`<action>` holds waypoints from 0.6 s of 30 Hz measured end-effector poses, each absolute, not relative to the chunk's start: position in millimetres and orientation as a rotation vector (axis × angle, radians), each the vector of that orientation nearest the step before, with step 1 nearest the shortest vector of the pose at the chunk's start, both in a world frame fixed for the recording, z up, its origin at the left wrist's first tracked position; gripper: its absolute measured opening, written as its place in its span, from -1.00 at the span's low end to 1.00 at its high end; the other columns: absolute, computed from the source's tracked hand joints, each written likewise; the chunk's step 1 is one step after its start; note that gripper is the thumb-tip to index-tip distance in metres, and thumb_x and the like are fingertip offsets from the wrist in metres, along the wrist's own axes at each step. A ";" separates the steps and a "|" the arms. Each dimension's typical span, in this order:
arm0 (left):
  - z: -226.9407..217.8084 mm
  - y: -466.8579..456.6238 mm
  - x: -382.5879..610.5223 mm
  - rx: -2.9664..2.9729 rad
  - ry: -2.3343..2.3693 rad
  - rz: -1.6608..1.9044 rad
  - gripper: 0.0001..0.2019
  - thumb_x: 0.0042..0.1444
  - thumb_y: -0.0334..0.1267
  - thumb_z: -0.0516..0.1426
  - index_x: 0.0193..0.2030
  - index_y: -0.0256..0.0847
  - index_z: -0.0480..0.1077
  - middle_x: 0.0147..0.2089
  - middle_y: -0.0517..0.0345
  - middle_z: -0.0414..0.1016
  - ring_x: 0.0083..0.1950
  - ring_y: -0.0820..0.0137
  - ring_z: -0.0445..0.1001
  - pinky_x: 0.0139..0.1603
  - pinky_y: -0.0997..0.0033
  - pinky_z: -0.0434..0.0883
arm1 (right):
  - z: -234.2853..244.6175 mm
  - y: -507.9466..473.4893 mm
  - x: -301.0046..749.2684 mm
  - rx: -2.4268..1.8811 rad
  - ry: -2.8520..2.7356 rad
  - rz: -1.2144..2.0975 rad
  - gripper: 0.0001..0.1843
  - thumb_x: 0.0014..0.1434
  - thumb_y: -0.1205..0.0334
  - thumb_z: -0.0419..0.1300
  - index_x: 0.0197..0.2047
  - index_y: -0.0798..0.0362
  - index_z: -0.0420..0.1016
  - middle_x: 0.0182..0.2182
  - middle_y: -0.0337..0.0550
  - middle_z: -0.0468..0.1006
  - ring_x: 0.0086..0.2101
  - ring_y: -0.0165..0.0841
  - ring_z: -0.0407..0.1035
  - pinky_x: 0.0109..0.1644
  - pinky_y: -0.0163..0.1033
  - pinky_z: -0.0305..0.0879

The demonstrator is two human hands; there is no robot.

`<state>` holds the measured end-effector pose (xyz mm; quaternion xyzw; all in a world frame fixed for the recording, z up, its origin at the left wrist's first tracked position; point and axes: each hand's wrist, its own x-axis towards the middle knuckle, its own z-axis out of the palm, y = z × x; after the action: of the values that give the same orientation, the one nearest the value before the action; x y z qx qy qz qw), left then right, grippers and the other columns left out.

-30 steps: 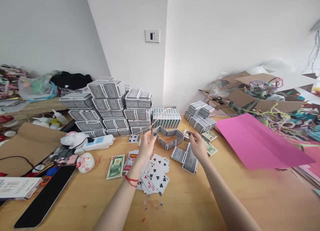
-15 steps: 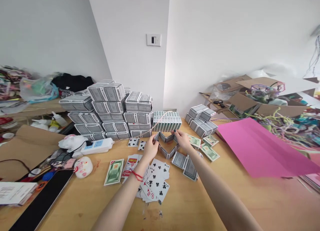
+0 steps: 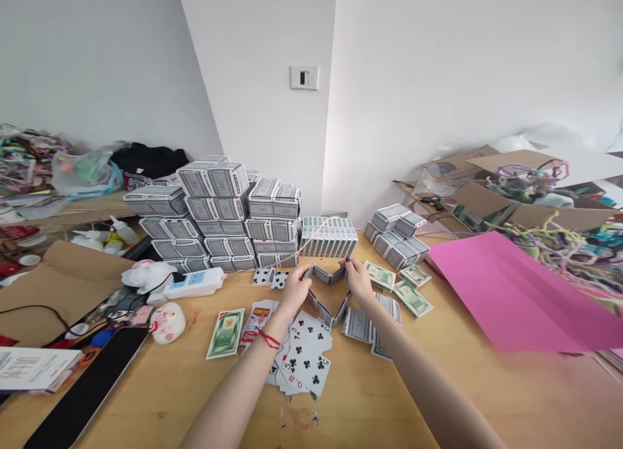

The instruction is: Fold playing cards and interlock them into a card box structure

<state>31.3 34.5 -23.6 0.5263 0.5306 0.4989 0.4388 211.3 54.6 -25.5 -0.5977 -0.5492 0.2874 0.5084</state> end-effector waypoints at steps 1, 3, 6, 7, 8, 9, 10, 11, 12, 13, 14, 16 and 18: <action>-23.6 38.3 32.8 1.318 1.300 1.235 -0.54 -0.17 -0.59 -0.01 -0.12 -0.21 0.43 0.02 0.04 0.43 0.07 0.28 0.35 0.15 0.24 0.22 | -25.8 54.2 212.8 -1.448 -1.328 0.683 -0.57 0.06 0.00 -0.07 -0.38 0.11 0.49 -0.40 -0.06 0.53 -0.30 -0.21 0.35 -0.21 -0.22 0.19; -23.3 44.2 34.0 1.337 1.267 1.234 -0.56 -0.16 -0.58 -0.04 -0.17 -0.22 0.47 0.00 0.06 0.45 0.07 0.28 0.36 0.17 0.21 0.19 | -26.0 54.2 216.1 -1.455 -1.341 0.667 -0.62 0.03 0.03 -0.03 -0.39 0.10 0.50 -0.41 -0.07 0.53 -0.28 -0.20 0.34 -0.18 -0.20 0.18; -23.1 48.7 33.5 1.365 1.228 1.242 -0.57 -0.14 -0.56 -0.06 -0.18 -0.21 0.48 -0.01 0.09 0.46 0.07 0.28 0.35 0.18 0.18 0.17 | -26.7 54.6 220.0 -1.443 -1.369 0.679 -0.67 -0.01 0.06 0.02 -0.37 0.08 0.51 -0.38 -0.10 0.53 -0.27 -0.21 0.34 -0.16 -0.20 0.19; -23.2 49.1 33.6 1.375 1.214 1.243 -0.57 -0.14 -0.55 -0.06 -0.18 -0.21 0.48 -0.01 0.10 0.46 0.07 0.28 0.36 0.17 0.18 0.18 | -27.2 54.5 220.7 -1.434 -1.381 0.692 -0.68 -0.02 0.07 0.04 -0.35 0.08 0.51 -0.37 -0.11 0.54 -0.28 -0.23 0.35 -0.16 -0.20 0.20; -23.3 49.0 34.0 1.384 1.200 1.242 -0.56 -0.14 -0.54 -0.06 -0.17 -0.21 0.48 -0.02 0.10 0.47 0.06 0.29 0.36 0.17 0.18 0.19 | -27.9 54.4 221.1 -1.426 -1.391 0.704 -0.69 -0.02 0.08 0.04 -0.34 0.07 0.51 -0.36 -0.12 0.54 -0.28 -0.24 0.36 -0.17 -0.21 0.21; -23.5 48.6 34.7 1.392 1.186 1.243 -0.56 -0.14 -0.54 -0.07 -0.17 -0.21 0.48 -0.02 0.11 0.47 0.06 0.29 0.36 0.16 0.19 0.20 | -28.8 54.2 221.3 -1.420 -1.398 0.714 -0.69 -0.02 0.08 0.04 -0.34 0.07 0.50 -0.35 -0.13 0.55 -0.28 -0.25 0.37 -0.17 -0.22 0.22; -23.6 48.0 35.6 1.400 1.173 1.244 -0.55 -0.15 -0.54 -0.07 -0.16 -0.21 0.48 -0.02 0.12 0.47 0.06 0.31 0.36 0.16 0.21 0.20 | -29.9 54.1 221.4 -1.419 -1.400 0.717 -0.69 -0.02 0.08 0.04 -0.34 0.07 0.50 -0.35 -0.13 0.55 -0.28 -0.25 0.37 -0.17 -0.22 0.22; -23.8 47.3 36.6 1.406 1.163 1.248 -0.54 -0.15 -0.54 -0.08 -0.16 -0.21 0.48 -0.03 0.12 0.47 0.06 0.32 0.36 0.17 0.23 0.20 | -31.1 53.9 221.4 -1.424 -1.397 0.714 -0.69 -0.01 0.08 0.03 -0.35 0.07 0.50 -0.35 -0.13 0.55 -0.28 -0.25 0.38 -0.17 -0.22 0.23; -23.9 46.6 37.4 1.412 1.156 1.251 -0.53 -0.16 -0.55 -0.09 -0.17 -0.22 0.48 -0.03 0.13 0.48 0.06 0.33 0.36 0.17 0.25 0.19 | -32.3 53.9 221.3 -1.434 -1.391 0.706 -0.69 0.00 0.08 0.02 -0.35 0.08 0.49 -0.36 -0.12 0.55 -0.28 -0.25 0.38 -0.17 -0.21 0.23; -24.1 46.0 38.0 1.417 1.151 1.253 -0.52 -0.17 -0.55 -0.10 -0.17 -0.22 0.48 -0.04 0.13 0.48 0.06 0.34 0.36 0.17 0.26 0.19 | -33.4 53.9 221.2 -1.446 -1.382 0.694 -0.68 0.00 0.07 0.01 -0.36 0.08 0.49 -0.37 -0.11 0.54 -0.29 -0.24 0.38 -0.17 -0.20 0.22; -24.3 45.6 38.4 1.421 1.151 1.255 -0.52 -0.17 -0.56 -0.11 -0.18 -0.22 0.49 -0.05 0.13 0.49 0.06 0.34 0.37 0.17 0.26 0.19 | -34.4 53.9 220.9 -1.458 -1.374 0.682 -0.68 0.00 0.07 0.01 -0.38 0.09 0.48 -0.37 -0.10 0.54 -0.29 -0.23 0.37 -0.18 -0.20 0.22; -24.9 45.3 38.4 1.426 1.160 1.257 -0.52 -0.18 -0.56 -0.12 -0.20 -0.22 0.49 -0.09 0.12 0.51 0.03 0.33 0.38 0.15 0.25 0.21 | -35.6 54.0 220.1 -1.478 -1.362 0.658 -0.68 0.01 0.06 0.01 -0.39 0.09 0.48 -0.38 -0.09 0.54 -0.29 -0.22 0.37 -0.17 -0.19 0.22; -26.1 45.6 38.8 1.425 1.179 1.266 -0.53 -0.17 -0.56 -0.12 -0.22 -0.21 0.49 -0.11 0.11 0.52 0.01 0.32 0.39 0.12 0.23 0.23 | -35.7 53.9 218.9 -1.493 -1.355 0.639 -0.67 0.01 0.06 0.00 -0.39 0.09 0.48 -0.37 -0.08 0.54 -0.28 -0.21 0.37 -0.17 -0.18 0.22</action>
<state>38.8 45.6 -26.1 0.5725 0.4735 0.5085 0.4353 218.9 53.9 -35.7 -0.6150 -0.5579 0.2632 0.4911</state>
